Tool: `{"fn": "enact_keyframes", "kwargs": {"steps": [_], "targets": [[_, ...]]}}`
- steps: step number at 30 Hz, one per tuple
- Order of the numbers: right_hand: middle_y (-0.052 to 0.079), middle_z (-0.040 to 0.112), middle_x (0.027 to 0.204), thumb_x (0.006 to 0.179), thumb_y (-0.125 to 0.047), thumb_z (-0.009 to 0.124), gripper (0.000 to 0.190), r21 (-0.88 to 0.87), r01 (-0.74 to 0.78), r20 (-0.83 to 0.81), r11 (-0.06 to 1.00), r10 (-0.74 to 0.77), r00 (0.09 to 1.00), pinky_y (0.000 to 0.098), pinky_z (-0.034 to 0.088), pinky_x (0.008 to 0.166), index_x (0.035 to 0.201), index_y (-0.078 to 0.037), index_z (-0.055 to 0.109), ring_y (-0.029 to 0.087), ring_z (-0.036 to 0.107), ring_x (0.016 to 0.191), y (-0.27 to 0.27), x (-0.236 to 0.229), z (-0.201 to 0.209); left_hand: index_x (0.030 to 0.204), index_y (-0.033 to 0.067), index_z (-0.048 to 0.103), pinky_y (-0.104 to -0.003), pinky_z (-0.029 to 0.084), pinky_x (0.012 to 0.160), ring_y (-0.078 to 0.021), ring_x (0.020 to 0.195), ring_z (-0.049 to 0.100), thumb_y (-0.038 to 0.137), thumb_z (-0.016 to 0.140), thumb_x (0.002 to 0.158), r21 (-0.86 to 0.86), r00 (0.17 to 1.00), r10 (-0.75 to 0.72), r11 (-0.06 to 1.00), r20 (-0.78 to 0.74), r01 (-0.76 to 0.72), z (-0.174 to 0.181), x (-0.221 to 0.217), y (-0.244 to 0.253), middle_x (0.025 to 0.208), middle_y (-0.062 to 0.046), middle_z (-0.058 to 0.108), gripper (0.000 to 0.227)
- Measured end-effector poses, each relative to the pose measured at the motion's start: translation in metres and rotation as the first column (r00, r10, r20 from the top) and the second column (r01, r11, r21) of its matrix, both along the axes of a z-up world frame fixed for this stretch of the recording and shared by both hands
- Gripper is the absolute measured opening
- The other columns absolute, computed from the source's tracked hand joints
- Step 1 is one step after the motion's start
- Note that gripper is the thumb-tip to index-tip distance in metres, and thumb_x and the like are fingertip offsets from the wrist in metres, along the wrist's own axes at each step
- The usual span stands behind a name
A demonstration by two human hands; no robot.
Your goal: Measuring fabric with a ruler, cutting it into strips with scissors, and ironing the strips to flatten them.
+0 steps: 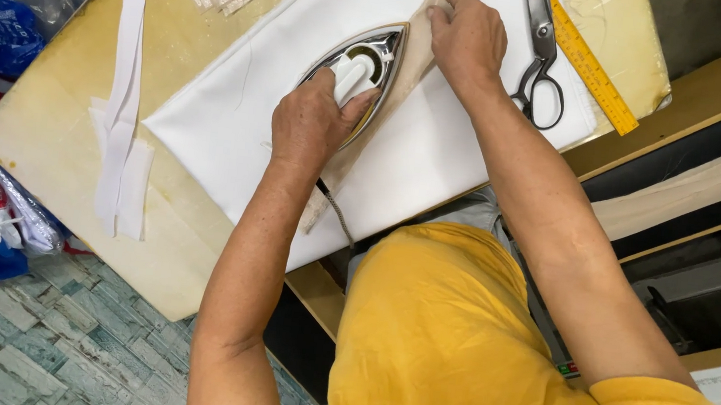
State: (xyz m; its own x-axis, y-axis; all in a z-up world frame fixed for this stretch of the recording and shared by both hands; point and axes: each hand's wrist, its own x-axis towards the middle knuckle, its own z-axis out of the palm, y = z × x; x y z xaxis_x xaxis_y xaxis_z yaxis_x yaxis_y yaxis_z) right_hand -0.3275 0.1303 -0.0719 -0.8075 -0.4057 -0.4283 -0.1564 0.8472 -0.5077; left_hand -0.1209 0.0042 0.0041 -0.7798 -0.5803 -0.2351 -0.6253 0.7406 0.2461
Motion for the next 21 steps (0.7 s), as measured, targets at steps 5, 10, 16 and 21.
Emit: {"fn": "enact_keyframes", "kwargs": {"steps": [5, 10, 16, 21], "targets": [[0.01, 0.071, 0.079, 0.097, -0.032, 0.067, 0.022, -0.028, -0.008, -0.044, 1.0, 0.006, 0.999, 0.0528, 0.046, 0.06, 0.093, -0.011, 0.061, 0.039, 0.064, 0.073, 0.003, 0.003, -0.001, 0.087, 0.0105, 0.052, -0.057, 0.048, 0.051, -0.046, 0.062, 0.063, 0.081, 0.056, 0.09, 0.072, 0.997, 0.034, 0.997, 0.071, -0.039, 0.006, -0.004, -0.001, 0.07, -0.012, 0.068, 0.07], [0.01, 0.071, 0.079, 0.098, -0.031, 0.068, 0.024, -0.043, -0.015, -0.056, 0.999, 0.013, 0.998, 0.0523, 0.046, 0.059, 0.092, -0.01, 0.06, 0.038, 0.063, 0.072, 0.004, 0.003, 0.002, 0.083, 0.0096, 0.051, -0.057, 0.046, 0.05, -0.0469, 0.06, 0.06, 0.078, 0.059, 0.09, 0.083, 0.999, 0.052, 0.995, 0.005, -0.052, 0.008, -0.01, 0.0, 0.066, -0.013, 0.065, 0.069], [0.009, 0.071, 0.078, 0.098, -0.032, 0.069, 0.023, -0.062, -0.025, -0.08, 0.998, 0.02, 0.997, 0.0517, 0.046, 0.058, 0.093, -0.011, 0.06, 0.037, 0.063, 0.07, 0.006, 0.004, -0.002, 0.087, 0.0101, 0.053, -0.057, 0.048, 0.05, -0.0459, 0.061, 0.063, 0.08, 0.058, 0.091, 0.071, 0.998, 0.006, 0.997, 0.055, -0.01, 0.008, -0.014, 0.0, 0.068, -0.012, 0.068, 0.07], [0.01, 0.072, 0.08, 0.098, -0.033, 0.07, 0.024, -0.061, -0.019, -0.077, 0.998, 0.014, 0.997, 0.0517, 0.047, 0.059, 0.094, -0.011, 0.062, 0.038, 0.065, 0.072, 0.006, 0.003, -0.003, 0.087, 0.0095, 0.052, -0.059, 0.048, 0.052, -0.0481, 0.064, 0.063, 0.08, 0.057, 0.091, 0.109, 0.997, 0.013, 0.994, 0.073, -0.021, 0.01, -0.019, -0.001, 0.071, -0.014, 0.069, 0.071]]}}
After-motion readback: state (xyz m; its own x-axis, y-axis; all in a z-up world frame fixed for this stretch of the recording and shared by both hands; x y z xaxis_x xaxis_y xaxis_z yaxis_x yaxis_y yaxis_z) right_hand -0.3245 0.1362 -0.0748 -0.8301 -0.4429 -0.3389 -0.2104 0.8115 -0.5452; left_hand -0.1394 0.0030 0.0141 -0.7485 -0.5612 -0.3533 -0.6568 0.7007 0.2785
